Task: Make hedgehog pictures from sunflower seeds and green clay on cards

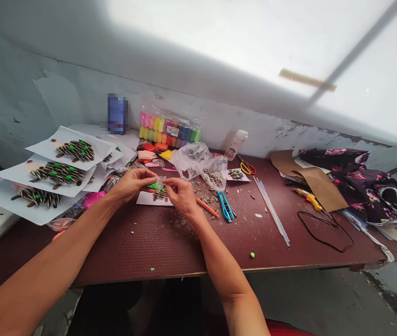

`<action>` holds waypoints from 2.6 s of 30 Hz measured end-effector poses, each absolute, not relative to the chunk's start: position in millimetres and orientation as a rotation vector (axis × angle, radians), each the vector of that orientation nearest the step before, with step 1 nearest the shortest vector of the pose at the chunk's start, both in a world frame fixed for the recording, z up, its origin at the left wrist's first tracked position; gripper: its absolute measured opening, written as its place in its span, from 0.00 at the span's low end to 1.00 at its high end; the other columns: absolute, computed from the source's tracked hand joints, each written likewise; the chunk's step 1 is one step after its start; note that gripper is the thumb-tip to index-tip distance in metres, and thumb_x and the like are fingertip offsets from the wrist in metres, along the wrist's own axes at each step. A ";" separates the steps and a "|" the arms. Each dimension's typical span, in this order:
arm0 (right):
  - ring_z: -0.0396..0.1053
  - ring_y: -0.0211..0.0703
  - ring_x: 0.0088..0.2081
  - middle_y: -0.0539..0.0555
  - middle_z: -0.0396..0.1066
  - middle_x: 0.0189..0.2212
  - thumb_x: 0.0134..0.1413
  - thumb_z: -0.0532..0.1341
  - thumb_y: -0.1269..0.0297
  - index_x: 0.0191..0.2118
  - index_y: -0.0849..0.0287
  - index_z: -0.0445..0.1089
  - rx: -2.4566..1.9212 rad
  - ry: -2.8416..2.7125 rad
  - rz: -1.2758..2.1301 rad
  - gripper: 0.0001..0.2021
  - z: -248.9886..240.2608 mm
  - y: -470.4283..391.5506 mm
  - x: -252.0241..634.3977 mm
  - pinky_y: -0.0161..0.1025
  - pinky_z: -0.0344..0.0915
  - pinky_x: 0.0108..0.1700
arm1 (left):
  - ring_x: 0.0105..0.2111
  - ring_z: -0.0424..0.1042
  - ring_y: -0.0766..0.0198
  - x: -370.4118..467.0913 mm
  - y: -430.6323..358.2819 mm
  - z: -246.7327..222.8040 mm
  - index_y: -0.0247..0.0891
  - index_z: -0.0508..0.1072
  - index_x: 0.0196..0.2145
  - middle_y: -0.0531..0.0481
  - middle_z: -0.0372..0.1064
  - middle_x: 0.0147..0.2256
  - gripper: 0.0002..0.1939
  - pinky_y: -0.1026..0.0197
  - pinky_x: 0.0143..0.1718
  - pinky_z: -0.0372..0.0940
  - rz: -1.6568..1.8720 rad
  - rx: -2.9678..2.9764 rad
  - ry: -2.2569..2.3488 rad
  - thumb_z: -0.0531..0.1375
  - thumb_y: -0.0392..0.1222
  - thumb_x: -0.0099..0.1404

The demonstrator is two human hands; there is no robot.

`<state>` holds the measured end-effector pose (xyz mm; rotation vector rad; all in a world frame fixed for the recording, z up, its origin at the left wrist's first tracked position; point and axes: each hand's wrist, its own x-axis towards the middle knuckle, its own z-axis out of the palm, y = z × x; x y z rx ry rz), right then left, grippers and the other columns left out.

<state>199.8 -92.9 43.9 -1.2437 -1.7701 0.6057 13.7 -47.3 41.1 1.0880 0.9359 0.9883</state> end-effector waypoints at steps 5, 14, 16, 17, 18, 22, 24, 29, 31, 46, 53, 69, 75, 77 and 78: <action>0.73 0.40 0.33 0.54 0.80 0.33 0.55 0.60 0.71 0.39 0.58 0.81 -1.306 -1.829 0.536 0.12 42.5 -91.4 202.3 0.35 0.65 0.38 | 0.26 0.73 0.66 13.6 -45.9 38.5 0.31 0.76 0.30 0.51 0.74 0.26 0.24 0.61 0.28 0.74 0.989 1.089 0.926 0.78 0.48 0.40; 0.68 0.37 0.28 0.52 0.78 0.30 0.53 0.63 0.68 0.34 0.60 0.81 -1.415 -1.690 0.654 0.08 36.2 -85.3 203.0 0.34 0.62 0.33 | 0.28 0.75 0.63 11.4 -46.6 37.0 0.33 0.76 0.33 0.48 0.76 0.31 0.23 0.57 0.33 0.75 0.915 1.181 0.823 0.78 0.43 0.42; 0.69 0.38 0.29 0.52 0.78 0.28 0.53 0.63 0.67 0.32 0.61 0.80 -1.418 -1.701 0.737 0.07 35.7 -84.6 203.3 0.34 0.62 0.34 | 0.28 0.75 0.63 10.5 -47.2 38.4 0.33 0.76 0.34 0.48 0.77 0.32 0.22 0.58 0.32 0.74 0.909 1.192 0.811 0.77 0.42 0.43; 0.70 0.38 0.29 0.52 0.77 0.28 0.53 0.63 0.67 0.31 0.61 0.79 -1.401 -1.702 0.776 0.07 35.6 -84.3 203.3 0.34 0.62 0.34 | 0.28 0.76 0.63 9.9 -47.3 39.2 0.33 0.76 0.35 0.48 0.77 0.32 0.22 0.59 0.32 0.74 0.906 1.197 0.807 0.77 0.42 0.43; 0.69 0.38 0.29 0.52 0.77 0.27 0.53 0.62 0.66 0.31 0.61 0.79 -1.380 -1.697 0.800 0.08 35.5 -84.0 203.4 0.34 0.62 0.34 | 0.29 0.75 0.64 9.3 -47.3 40.0 0.33 0.76 0.35 0.48 0.77 0.32 0.22 0.60 0.32 0.73 0.906 1.201 0.805 0.77 0.42 0.43; 0.64 0.36 0.25 0.50 0.74 0.25 0.53 0.62 0.62 0.32 0.61 0.78 -1.383 -1.626 0.762 0.09 36.5 -83.0 204.6 0.33 0.58 0.30 | 0.30 0.75 0.65 8.2 -46.6 41.5 0.34 0.76 0.36 0.50 0.76 0.32 0.22 0.60 0.34 0.74 0.917 1.201 0.819 0.76 0.41 0.44; 0.63 0.36 0.25 0.51 0.74 0.26 0.52 0.63 0.60 0.31 0.61 0.78 -1.385 -1.601 0.782 0.10 37.4 -82.7 205.4 0.34 0.58 0.30 | 0.29 0.75 0.64 8.9 -46.4 40.7 0.34 0.76 0.36 0.50 0.76 0.32 0.21 0.59 0.35 0.74 0.910 1.207 0.828 0.76 0.41 0.44; 0.63 0.35 0.25 0.50 0.72 0.24 0.48 0.66 0.53 0.28 0.61 0.73 -1.268 -1.552 1.048 0.14 39.1 -82.7 205.9 0.34 0.58 0.29 | 0.28 0.75 0.63 11.0 -46.9 37.6 0.34 0.76 0.34 0.48 0.77 0.31 0.20 0.59 0.30 0.73 0.892 1.234 0.820 0.76 0.43 0.45; 0.62 0.35 0.24 0.49 0.70 0.22 0.48 0.66 0.50 0.27 0.61 0.72 -1.235 -1.538 1.122 0.16 39.4 -82.7 206.0 0.33 0.57 0.28 | 0.28 0.75 0.63 10.9 -46.9 37.6 0.34 0.76 0.33 0.48 0.77 0.30 0.19 0.59 0.31 0.73 0.904 1.232 0.815 0.76 0.44 0.46; 0.64 0.38 0.29 0.49 0.71 0.28 0.50 0.69 0.63 0.30 0.58 0.72 -1.444 -1.704 0.495 0.07 42.1 -91.1 200.9 0.34 0.58 0.33 | 0.30 0.76 0.63 13.3 -45.0 33.0 0.32 0.77 0.33 0.50 0.76 0.29 0.24 0.57 0.35 0.75 0.965 1.171 0.851 0.77 0.48 0.43; 0.67 0.39 0.33 0.52 0.73 0.30 0.55 0.67 0.68 0.31 0.57 0.78 -1.379 -1.856 0.382 0.02 44.1 -94.0 198.5 0.36 0.60 0.38 | 0.30 0.75 0.64 11.9 -44.9 33.0 0.33 0.76 0.34 0.50 0.76 0.32 0.22 0.56 0.38 0.74 0.955 1.153 0.795 0.77 0.42 0.42; 0.66 0.35 0.26 0.53 0.75 0.26 0.49 0.67 0.47 0.31 0.62 0.77 -1.232 -1.503 1.148 0.19 33.4 -86.1 197.1 0.32 0.59 0.27 | 0.33 0.73 0.65 13.5 -44.6 33.4 0.34 0.75 0.36 0.51 0.74 0.33 0.23 0.62 0.37 0.68 0.967 1.224 0.807 0.76 0.41 0.42; 0.63 0.33 0.23 0.50 0.72 0.24 0.49 0.68 0.48 0.30 0.61 0.75 -1.201 -1.464 1.110 0.18 35.7 -88.3 197.6 0.31 0.59 0.26 | 0.31 0.72 0.65 14.7 -42.5 30.5 0.34 0.74 0.35 0.51 0.74 0.33 0.21 0.62 0.33 0.68 0.977 1.290 0.833 0.74 0.41 0.43; 0.64 0.35 0.24 0.51 0.73 0.25 0.53 0.65 0.51 0.31 0.61 0.76 -1.179 -1.520 1.095 0.16 36.0 -88.0 197.6 0.32 0.61 0.27 | 0.30 0.72 0.65 14.5 -42.2 30.4 0.34 0.74 0.35 0.51 0.74 0.33 0.21 0.62 0.32 0.68 0.984 1.294 0.841 0.74 0.41 0.42; 0.66 0.36 0.25 0.51 0.74 0.27 0.55 0.64 0.52 0.33 0.60 0.77 -1.181 -1.548 1.064 0.15 35.5 -87.5 197.5 0.33 0.62 0.28 | 0.30 0.72 0.65 14.3 -42.0 30.4 0.34 0.74 0.35 0.51 0.74 0.33 0.22 0.62 0.32 0.68 0.990 1.287 0.840 0.74 0.41 0.42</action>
